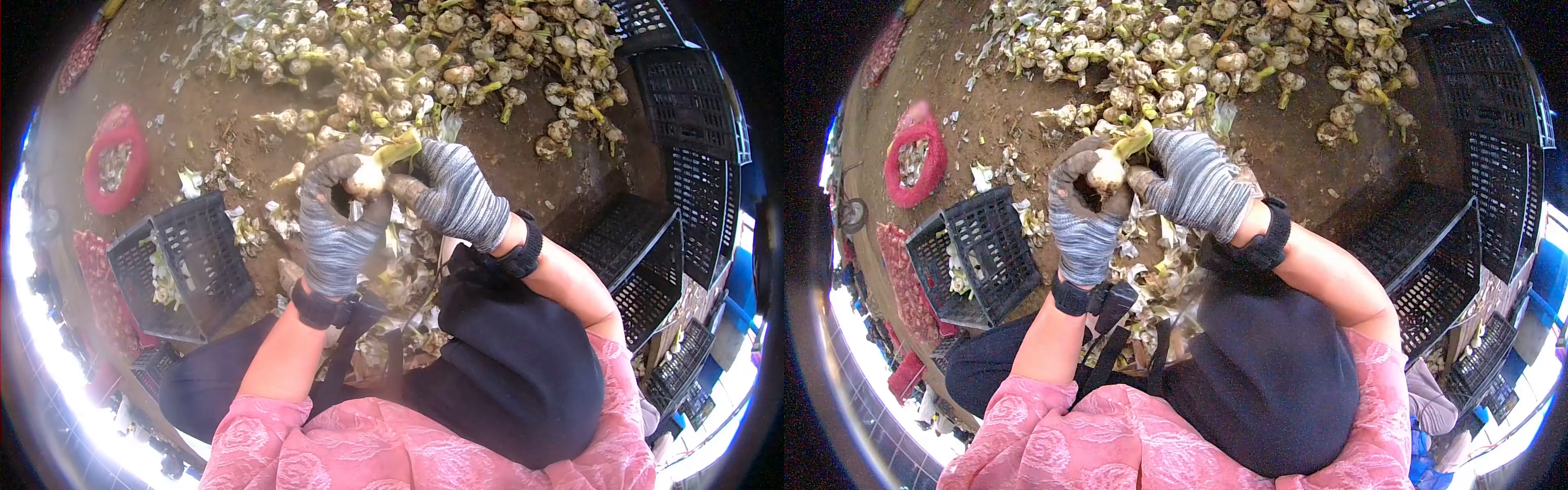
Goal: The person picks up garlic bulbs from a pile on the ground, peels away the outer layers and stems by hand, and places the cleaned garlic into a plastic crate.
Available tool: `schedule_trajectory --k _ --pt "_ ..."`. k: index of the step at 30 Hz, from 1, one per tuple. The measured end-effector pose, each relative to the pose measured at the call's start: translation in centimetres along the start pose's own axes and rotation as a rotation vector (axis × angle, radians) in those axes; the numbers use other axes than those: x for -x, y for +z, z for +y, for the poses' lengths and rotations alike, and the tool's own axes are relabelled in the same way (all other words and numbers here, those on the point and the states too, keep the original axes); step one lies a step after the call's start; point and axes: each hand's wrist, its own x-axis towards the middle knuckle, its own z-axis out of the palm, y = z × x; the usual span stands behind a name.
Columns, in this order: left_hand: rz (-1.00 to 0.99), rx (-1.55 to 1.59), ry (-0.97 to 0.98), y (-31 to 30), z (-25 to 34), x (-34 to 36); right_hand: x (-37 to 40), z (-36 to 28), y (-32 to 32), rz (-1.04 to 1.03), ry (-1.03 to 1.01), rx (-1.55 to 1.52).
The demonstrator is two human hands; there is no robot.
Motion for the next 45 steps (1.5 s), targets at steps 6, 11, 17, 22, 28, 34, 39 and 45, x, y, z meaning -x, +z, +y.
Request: schedule_trajectory --k 6,11,17,22,28,34,39,45 --pt "-0.051 0.354 -0.558 -1.1 1.3 -1.2 0.0 1.6 0.0 0.041 0.016 -0.187" --pt "-0.078 0.296 -0.389 -1.1 0.1 -0.7 0.2 -0.3 -0.1 0.000 0.070 -0.314" --pt "-0.052 -0.092 0.008 -0.7 -0.3 -0.2 0.1 -0.2 0.3 -0.014 0.148 -0.138" --pt "-0.073 -0.131 0.045 -0.7 -0.3 -0.1 0.1 0.4 0.4 -0.025 0.093 -0.157" --pt "-0.066 0.230 -0.357 -0.9 1.2 -0.6 0.0 0.5 0.3 0.010 -0.042 -0.153" --pt "0.025 0.796 -0.831 -0.9 0.8 -0.5 0.3 0.0 -0.3 -0.111 0.117 -0.419" --pt "0.095 1.044 -1.047 -1.2 0.2 -0.3 0.1 1.7 -0.5 -0.206 0.089 -0.530" --pt "-0.035 0.894 -0.904 -1.4 0.1 -0.2 -0.2 1.1 -0.4 -0.148 0.203 -0.589"
